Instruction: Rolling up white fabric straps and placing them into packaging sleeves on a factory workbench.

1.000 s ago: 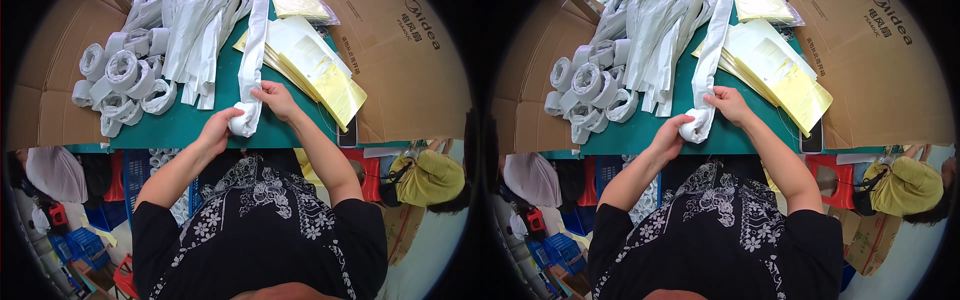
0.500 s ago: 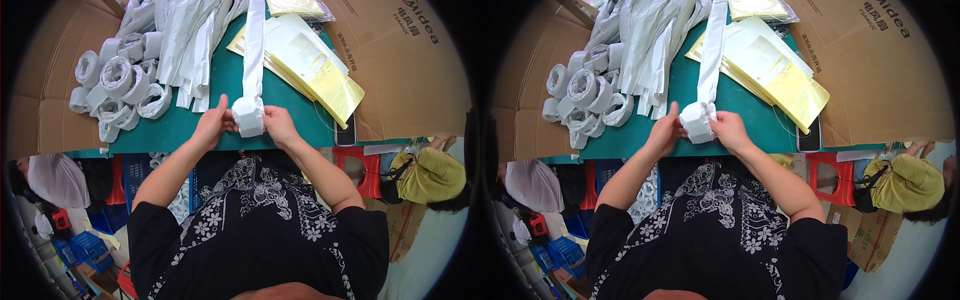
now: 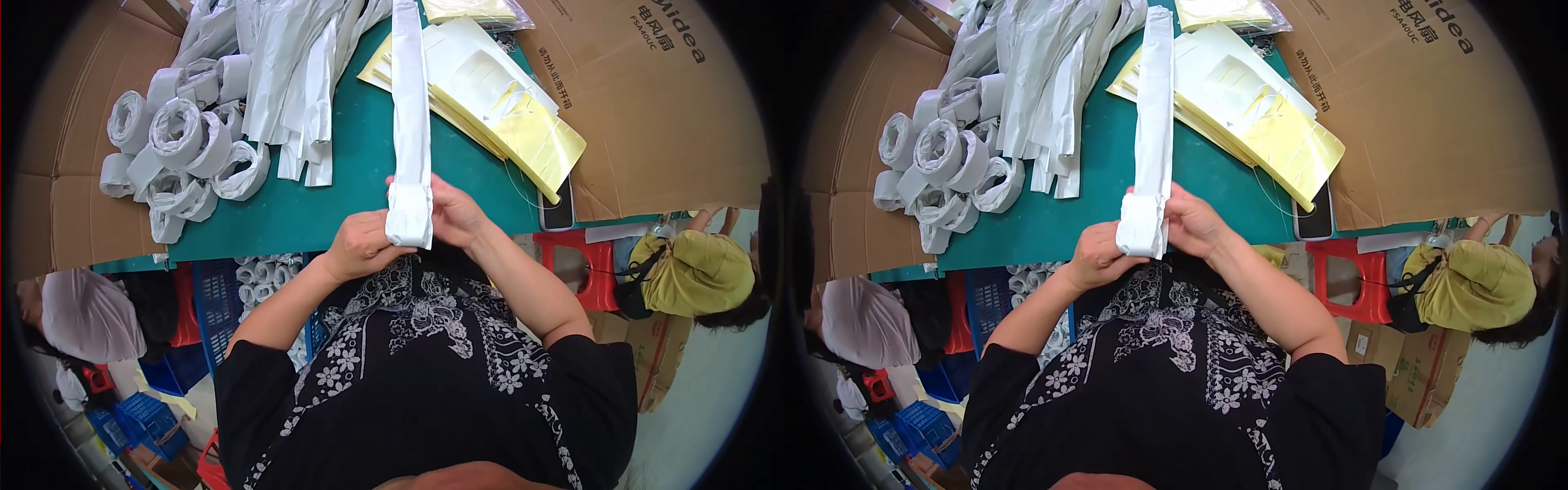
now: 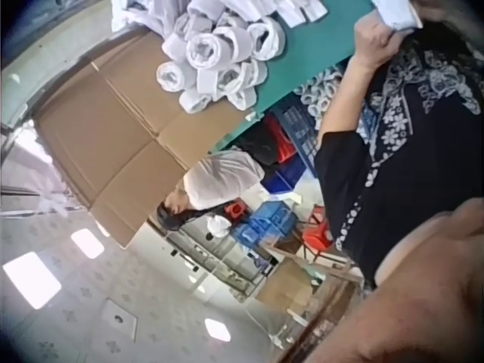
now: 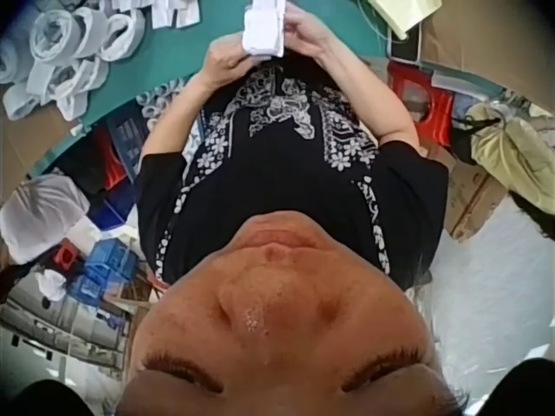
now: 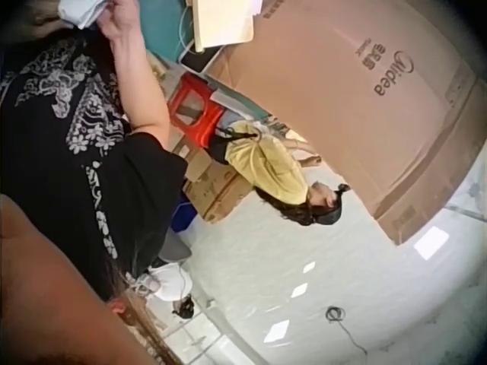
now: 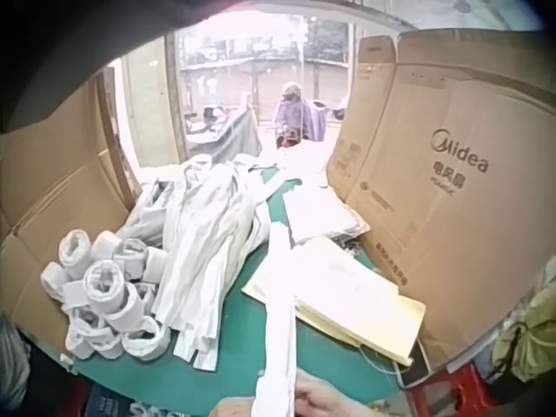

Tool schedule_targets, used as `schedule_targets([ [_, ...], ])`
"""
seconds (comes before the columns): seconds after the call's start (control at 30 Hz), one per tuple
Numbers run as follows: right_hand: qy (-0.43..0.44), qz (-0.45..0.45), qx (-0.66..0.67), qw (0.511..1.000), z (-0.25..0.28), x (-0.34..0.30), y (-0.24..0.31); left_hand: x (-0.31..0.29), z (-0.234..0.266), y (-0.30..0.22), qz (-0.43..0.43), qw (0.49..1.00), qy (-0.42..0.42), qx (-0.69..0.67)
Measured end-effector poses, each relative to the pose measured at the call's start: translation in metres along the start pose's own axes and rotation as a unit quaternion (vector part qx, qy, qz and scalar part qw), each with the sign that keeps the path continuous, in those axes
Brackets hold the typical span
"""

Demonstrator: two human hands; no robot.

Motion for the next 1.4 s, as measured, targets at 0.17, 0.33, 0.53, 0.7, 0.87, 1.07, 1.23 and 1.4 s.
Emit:
schedule_targets([
  [0.17, 0.053, 0.022, -0.187, 0.981, 0.003, 0.000, 0.012, 0.003, 0.009, 0.007, 0.201, 0.973, 0.007, -0.115],
  [0.33, -0.038, -0.012, -0.388, 0.921, 0.003, 0.001, 0.009, 0.021, 0.012, 0.033, 0.469, 0.749, -0.083, -0.461],
  [0.53, -0.168, -0.059, -0.161, 0.971, 0.001, -0.002, -0.004, 0.004, 0.020, 0.030, 0.255, 0.943, -0.115, -0.182],
  [0.7, -0.153, -0.087, -0.062, 0.982, -0.012, -0.010, -0.012, 0.010, 0.012, 0.010, 0.008, 0.991, -0.058, 0.121],
  [0.87, 0.003, 0.010, 0.017, 1.000, -0.005, 0.002, 0.004, 0.012, 0.009, -0.004, -0.025, 0.995, -0.029, 0.089],
  [1.07, -0.027, 0.075, -0.187, 0.979, 0.004, 0.003, 0.017, 0.014, 0.017, 0.008, 0.217, 0.971, -0.012, -0.101],
  [1.23, -0.069, 0.099, -0.311, 0.943, 0.006, 0.006, 0.015, 0.026, 0.009, 0.033, 0.491, 0.808, 0.026, -0.325],
  [1.4, -0.117, 0.061, -0.216, 0.967, 0.007, 0.017, 0.014, 0.015, 0.013, 0.036, 0.285, 0.920, -0.105, -0.249],
])
Point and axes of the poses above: each hand's wrist, its own x-axis towards the middle knuckle, its own z-axis out of the back of the hand, y = z × x, the point moved 3 cm from there along x, towards the middle knuckle, and after that the axes turned 5 degrees about -x, right-handed, at the moved point
